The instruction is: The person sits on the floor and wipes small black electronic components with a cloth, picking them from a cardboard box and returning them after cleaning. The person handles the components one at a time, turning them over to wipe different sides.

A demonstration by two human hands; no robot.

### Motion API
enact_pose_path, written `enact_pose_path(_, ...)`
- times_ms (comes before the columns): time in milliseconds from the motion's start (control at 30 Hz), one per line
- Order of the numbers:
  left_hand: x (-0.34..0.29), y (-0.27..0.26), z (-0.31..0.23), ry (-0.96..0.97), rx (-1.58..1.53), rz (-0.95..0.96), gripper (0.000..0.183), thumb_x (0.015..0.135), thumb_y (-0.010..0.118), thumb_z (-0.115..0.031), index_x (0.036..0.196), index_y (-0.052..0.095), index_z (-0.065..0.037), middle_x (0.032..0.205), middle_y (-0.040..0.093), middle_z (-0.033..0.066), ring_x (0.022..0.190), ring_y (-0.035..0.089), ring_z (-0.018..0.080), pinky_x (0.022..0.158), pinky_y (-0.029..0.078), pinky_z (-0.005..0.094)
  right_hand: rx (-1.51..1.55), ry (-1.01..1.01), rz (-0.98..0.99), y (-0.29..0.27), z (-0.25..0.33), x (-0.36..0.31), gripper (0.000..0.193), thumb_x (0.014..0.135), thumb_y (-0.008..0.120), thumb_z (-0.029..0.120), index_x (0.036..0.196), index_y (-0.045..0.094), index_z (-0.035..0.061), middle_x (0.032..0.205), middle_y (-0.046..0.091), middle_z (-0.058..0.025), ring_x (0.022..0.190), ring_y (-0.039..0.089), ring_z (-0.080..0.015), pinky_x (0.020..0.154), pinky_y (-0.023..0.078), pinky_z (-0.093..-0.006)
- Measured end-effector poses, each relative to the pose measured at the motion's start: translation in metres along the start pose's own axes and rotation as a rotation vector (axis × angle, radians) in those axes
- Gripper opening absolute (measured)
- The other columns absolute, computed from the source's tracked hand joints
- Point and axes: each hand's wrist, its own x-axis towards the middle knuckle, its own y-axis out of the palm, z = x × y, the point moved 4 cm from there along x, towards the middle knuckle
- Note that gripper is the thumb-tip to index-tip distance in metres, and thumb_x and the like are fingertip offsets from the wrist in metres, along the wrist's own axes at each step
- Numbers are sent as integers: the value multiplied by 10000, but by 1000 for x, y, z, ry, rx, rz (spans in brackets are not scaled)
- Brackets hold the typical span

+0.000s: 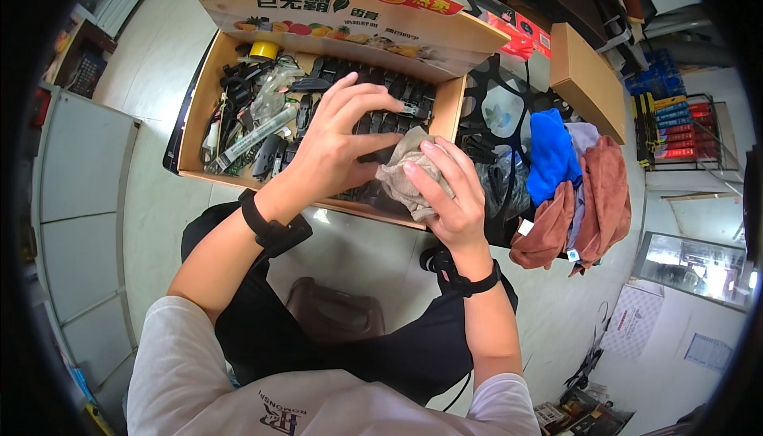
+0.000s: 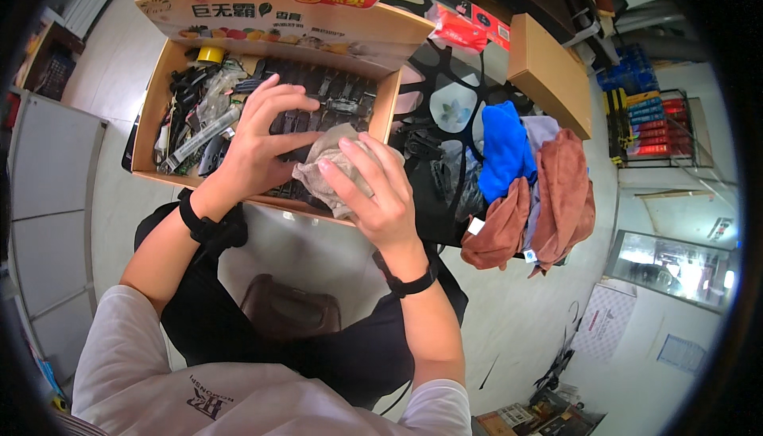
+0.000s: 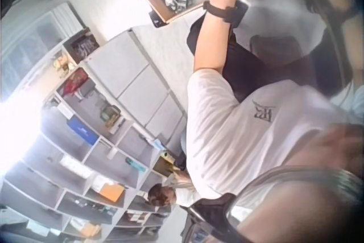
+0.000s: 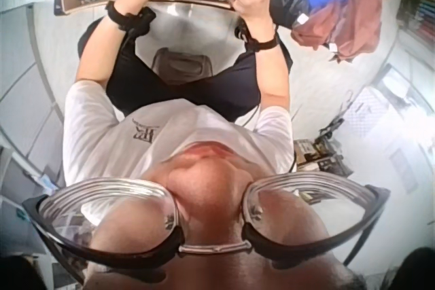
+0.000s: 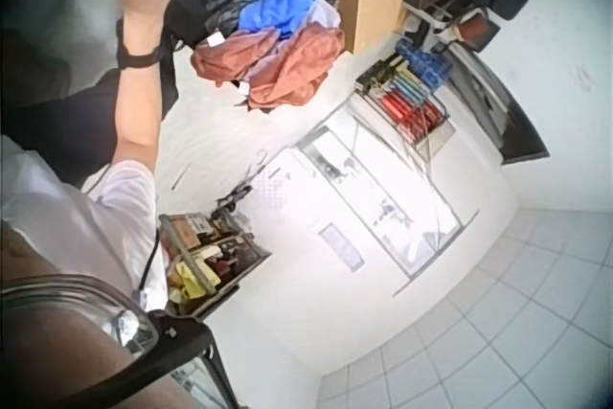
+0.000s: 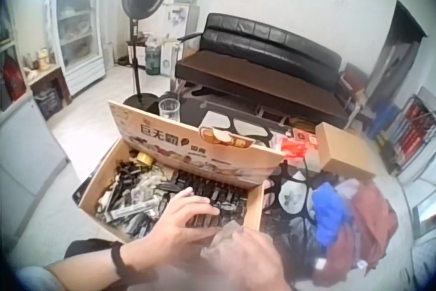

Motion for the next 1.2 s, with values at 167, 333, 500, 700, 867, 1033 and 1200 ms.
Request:
enact_pose_path(167, -5, -5, -11, 48, 77, 43, 444, 593, 880, -88, 1033, 872, -148, 1407, 704, 37, 1409, 606, 329, 1280, 406, 639, -100, -166, 27, 2, 35, 9, 368, 903, 772, 144, 1261, 823, 212, 1344, 733, -95, 1186, 715, -394, 1006, 607, -528)
enact_pose_path(333, -11, -18, -14, 11, 15, -87, 500, 554, 914, -111, 1049, 874, -167, 1370, 720, 16, 1406, 603, 328, 1278, 408, 637, -61, -30, -20, -13, 7, 4, 462, 795, 831, 75, 1250, 835, 157, 1272, 744, -118, 1180, 720, -400, 1002, 615, -516)
enact_pose_path(500, -10, -9, -19, 25, 39, -35, 483, 550, 906, -106, 1029, 870, -161, 1378, 713, 19, 1407, 600, 322, 1278, 413, 635, -56, -93, -3, -14, 29, -2, 425, 839, 810, 114, 1260, 827, 174, 1318, 738, -124, 1209, 714, -390, 1041, 601, -544)
enact_pose_path(700, -7, -11, -35, 130, 31, -82, 453, 568, 880, -111, 1016, 868, -179, 1379, 717, -6, 1399, 606, 315, 1272, 408, 652, -122, -97, -14, -30, 26, -16, 372, 878, 781, 97, 1238, 824, 182, 1308, 747, -84, 1227, 716, -381, 1051, 595, -552)
enact_pose_path(867, 2, -4, -38, 110, 100, -112, 428, 623, 904, -152, 1047, 872, -209, 1371, 720, -8, 1388, 611, 310, 1272, 414, 632, -107, -61, -140, -42, 17, -24, 399, 886, 854, 178, 1281, 800, 159, 1354, 744, -113, 1280, 711, -392, 1046, 606, -572)
enact_pose_path(1033, 3, 5, -36, 125, 87, -89, 433, 665, 893, -113, 1090, 901, -198, 1317, 742, 21, 1392, 596, 340, 1299, 370, 656, -227, -232, 43, -27, 31, -20, 400, 915, 816, 165, 1311, 790, 209, 1419, 742, -63, 1336, 690, -376, 1094, 581, -577)
enact_pose_path(1200, 12, -3, -31, 76, 96, -194, 493, 656, 943, -138, 1137, 907, -238, 1310, 732, 12, 1384, 596, 346, 1305, 353, 650, -108, -26, -147, -41, -6, -15, 426, 860, 849, 95, 1276, 800, 170, 1400, 746, -101, 1302, 700, -381, 1057, 582, -549)
